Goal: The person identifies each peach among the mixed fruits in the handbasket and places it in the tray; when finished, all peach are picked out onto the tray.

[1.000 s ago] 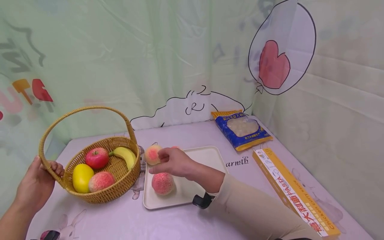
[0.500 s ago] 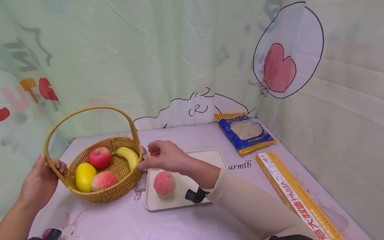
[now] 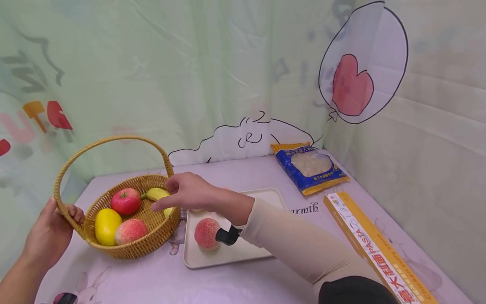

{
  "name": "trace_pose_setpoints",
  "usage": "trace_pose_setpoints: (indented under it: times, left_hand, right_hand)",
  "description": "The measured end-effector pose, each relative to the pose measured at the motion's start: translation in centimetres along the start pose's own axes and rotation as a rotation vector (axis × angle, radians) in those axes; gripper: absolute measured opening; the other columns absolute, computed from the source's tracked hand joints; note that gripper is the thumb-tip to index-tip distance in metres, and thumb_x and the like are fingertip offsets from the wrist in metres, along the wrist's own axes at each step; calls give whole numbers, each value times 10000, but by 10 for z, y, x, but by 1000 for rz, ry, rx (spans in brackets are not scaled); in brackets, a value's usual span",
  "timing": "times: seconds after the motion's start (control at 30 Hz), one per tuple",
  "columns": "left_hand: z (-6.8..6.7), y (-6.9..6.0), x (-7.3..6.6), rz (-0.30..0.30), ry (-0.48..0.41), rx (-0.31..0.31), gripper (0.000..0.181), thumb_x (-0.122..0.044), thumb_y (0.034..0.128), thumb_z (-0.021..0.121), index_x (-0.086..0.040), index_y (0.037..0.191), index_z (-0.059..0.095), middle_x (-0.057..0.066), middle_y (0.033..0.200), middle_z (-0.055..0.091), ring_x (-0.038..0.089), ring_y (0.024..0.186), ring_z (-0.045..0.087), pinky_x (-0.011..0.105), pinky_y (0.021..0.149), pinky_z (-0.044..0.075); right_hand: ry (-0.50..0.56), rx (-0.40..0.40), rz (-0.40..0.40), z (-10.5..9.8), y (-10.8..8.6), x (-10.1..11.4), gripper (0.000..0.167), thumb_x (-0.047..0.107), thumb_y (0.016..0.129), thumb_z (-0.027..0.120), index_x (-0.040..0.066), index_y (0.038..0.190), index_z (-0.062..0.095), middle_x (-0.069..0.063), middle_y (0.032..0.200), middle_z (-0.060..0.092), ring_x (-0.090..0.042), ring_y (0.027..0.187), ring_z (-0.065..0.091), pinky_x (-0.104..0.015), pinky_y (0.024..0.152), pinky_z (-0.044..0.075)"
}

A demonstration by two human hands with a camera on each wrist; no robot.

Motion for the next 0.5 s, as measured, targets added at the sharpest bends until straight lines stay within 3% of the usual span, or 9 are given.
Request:
trace_pose_setpoints:
  times: [0.23,0.5]
  left_hand:
    - [-1,0,-1,25,-46,-9,444,-360,1150,223,-99,986,542,15,881,550,156,891,503,246,897,364]
    - [-2,1,1,13,-13,-21,430,-366,1151,224,-102,986,521,10,884,524,162,894,480,252,892,358]
  right_hand:
    - [-46,70,35,8,23,9,651,475,819,854,117,1327,662,54,1210,676,-103,1108,610,-292,962,510]
    - [-81,130,65,13,44,11,555,479,814,856,137,1234,734,62,1197,677,-111,1081,610,-301,927,515]
Point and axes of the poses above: each hand's wrist, its own y-axis towards the middle knuckle, its own z-axis out of the palm, x = y × z, the point moved 10 cm from there along y, towards the middle knuckle
